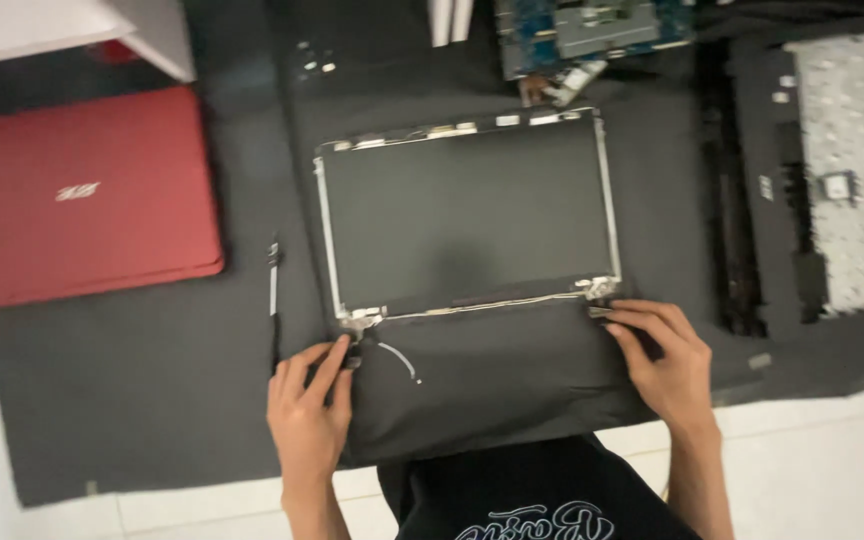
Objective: The person assembles a laptop by first securing the screen bezel with screws, then placing the motherboard into the chassis. They attach the bottom cover, remove the battery, and then remove the bottom cover again to access the internal components.
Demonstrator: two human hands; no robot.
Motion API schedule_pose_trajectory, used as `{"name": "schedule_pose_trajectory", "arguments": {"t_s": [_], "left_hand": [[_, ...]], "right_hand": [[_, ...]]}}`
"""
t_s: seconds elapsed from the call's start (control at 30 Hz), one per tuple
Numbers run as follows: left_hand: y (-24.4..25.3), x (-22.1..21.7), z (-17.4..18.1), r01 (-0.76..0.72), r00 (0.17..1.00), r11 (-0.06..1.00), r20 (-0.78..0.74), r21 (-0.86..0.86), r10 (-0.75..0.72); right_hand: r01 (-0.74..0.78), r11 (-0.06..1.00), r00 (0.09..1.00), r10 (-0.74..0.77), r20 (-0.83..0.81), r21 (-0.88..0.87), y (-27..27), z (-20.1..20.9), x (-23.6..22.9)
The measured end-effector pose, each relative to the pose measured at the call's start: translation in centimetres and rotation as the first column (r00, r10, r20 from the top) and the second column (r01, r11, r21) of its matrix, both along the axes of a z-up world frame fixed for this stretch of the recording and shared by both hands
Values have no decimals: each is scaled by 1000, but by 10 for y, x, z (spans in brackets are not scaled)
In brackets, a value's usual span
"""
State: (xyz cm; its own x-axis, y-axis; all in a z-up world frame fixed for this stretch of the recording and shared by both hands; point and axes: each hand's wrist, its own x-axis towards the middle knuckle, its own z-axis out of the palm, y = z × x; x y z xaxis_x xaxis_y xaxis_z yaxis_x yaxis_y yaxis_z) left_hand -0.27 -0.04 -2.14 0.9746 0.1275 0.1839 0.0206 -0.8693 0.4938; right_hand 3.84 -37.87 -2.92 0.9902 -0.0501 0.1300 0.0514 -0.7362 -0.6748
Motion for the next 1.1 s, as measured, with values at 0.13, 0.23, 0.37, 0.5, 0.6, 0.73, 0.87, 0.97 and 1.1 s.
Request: {"name": "schedule_pose_trajectory", "arguments": {"t_s": [0.13,0.23,0.37,0.5,0.6,0.73,0.87,0.97,1.1], "left_hand": [[-3,3,0,6,999,1000,-36,23,-5],[-4,3,-3,-9,1000,1000,-17,27,9],[-6,3,0,-11,1000,1000,-17,18,11],[-4,4,3,26,998,1000,55,10,-27],[0,4,-4,36,999,999,7,30,-36],[-5,7,7,3,1000,998,-26,68,-1],[-9,12,20,31,999,999,-15,-14,-31],[-8,10,18,59,998,998,-7,-2,-59],[-8,11,14,78,996,997,-44,29,-77]], "right_hand": [[22,1000,1000,-22,-23,11,3,4,3],[2,1000,1000,-2,-12,25,3,4,5],[-14,1000,1000,14,-20,17,1,5,6],[-6,998,1000,8,-26,58,2,4,4],[-11,1000,999,12,-41,27,2,0,4],[-38,999,998,38,-42,-6,-5,-9,0],[3,1000,998,-2,-61,12,-2,-7,0],[-6,1000,998,7,-56,21,-6,-11,-1],[20,1000,993,-19,-116,8,-15,-21,-2]]}}
